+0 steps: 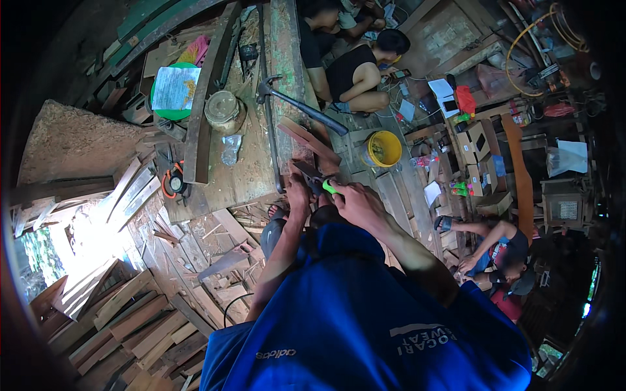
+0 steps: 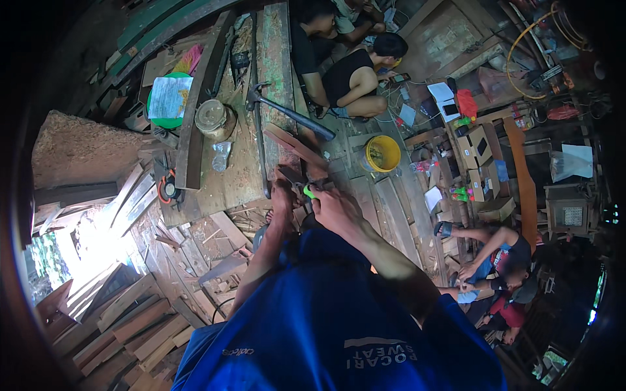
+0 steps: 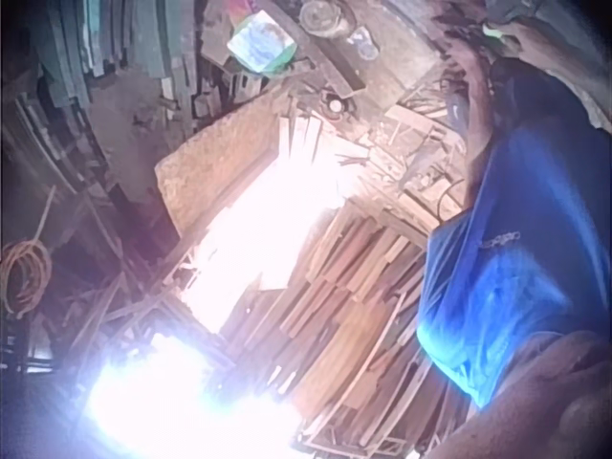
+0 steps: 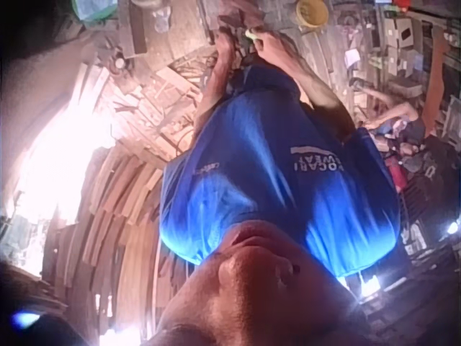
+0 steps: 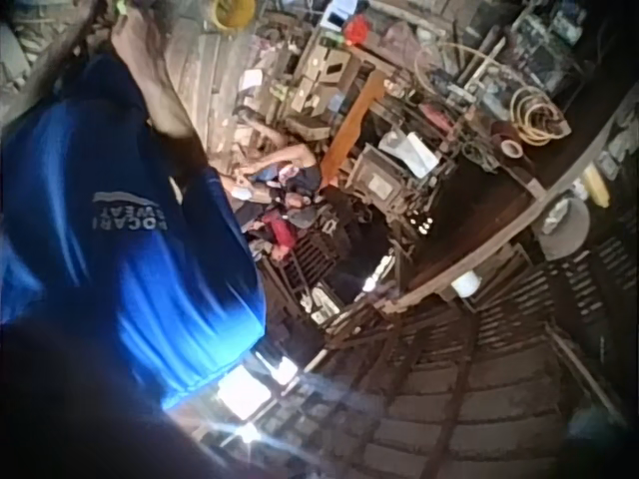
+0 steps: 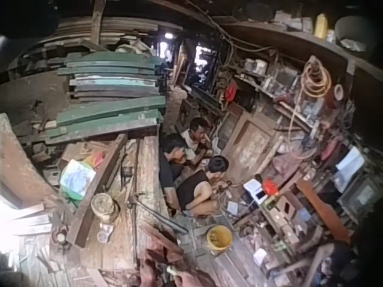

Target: Marking and carving a piece of wood using a pencil and a carving tool in a workshop.

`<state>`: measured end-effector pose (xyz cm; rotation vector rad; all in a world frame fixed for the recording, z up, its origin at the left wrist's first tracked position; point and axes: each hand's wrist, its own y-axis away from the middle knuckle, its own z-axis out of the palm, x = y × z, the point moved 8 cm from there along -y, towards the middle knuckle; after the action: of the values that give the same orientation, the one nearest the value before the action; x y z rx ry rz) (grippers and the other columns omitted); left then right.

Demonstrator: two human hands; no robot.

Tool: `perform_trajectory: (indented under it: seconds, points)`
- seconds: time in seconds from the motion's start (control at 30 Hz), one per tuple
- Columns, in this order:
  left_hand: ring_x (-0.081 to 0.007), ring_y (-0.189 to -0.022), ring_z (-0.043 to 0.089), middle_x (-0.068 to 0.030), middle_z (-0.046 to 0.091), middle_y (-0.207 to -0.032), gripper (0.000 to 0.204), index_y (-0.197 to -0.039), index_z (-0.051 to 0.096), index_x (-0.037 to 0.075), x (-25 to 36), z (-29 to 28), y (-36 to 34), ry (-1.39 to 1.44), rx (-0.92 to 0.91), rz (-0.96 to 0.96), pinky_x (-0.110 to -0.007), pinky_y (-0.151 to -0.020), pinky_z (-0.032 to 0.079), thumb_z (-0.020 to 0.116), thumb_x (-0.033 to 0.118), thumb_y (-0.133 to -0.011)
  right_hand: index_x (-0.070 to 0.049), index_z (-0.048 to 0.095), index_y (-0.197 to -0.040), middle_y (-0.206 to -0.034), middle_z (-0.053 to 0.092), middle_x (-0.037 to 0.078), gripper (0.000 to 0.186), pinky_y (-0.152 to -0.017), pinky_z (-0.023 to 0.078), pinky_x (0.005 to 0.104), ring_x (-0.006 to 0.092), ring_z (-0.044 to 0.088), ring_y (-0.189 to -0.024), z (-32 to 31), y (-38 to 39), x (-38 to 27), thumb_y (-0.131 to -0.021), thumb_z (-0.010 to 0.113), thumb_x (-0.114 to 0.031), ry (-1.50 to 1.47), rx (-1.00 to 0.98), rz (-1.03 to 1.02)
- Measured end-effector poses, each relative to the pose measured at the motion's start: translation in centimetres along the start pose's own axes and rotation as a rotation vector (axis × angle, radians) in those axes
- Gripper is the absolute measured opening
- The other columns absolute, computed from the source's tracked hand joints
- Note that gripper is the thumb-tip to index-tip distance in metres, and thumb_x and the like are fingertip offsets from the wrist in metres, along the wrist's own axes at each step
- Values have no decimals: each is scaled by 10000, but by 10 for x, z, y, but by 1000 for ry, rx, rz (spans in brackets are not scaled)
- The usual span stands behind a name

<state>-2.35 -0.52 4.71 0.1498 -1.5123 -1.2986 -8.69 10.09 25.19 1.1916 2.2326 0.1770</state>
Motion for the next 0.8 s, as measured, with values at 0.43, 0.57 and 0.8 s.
perform_trajectory:
  seconds: [0.43, 0.57, 0.8]
  points:
    - [-295, -551, 508, -173, 513, -682, 469, -974, 475, -3, -2, -16, -14, -191, 125, 172, -375, -489, 429, 308, 432, -922, -102, 613, -1088, -866, 634, 176, 295, -732, 485, 437, 338, 604, -827, -1, -18, -17, -819, 531, -192, 38, -62, -25]
    - [-480, -900, 530, -321, 564, -894, 523, -1058, 487, -56, 3, -11, -6, -265, 117, 238, -490, -800, 417, 312, 417, -923, -107, 613, -1079, -865, 627, 188, 286, -724, 483, 448, 352, 600, -822, -17, -8, -29, -818, 528, -187, 68, -16, 10]
    - [-452, -906, 547, -322, 554, -993, 389, -1070, 504, -67, -3, 6, -18, -323, 3, 176, -465, -764, 449, 286, 220, -925, -119, 615, -1026, -858, 618, 204, 248, -677, 484, 482, 392, 597, -767, 5, -8, -16, -805, 511, -160, 22, 41, 7]
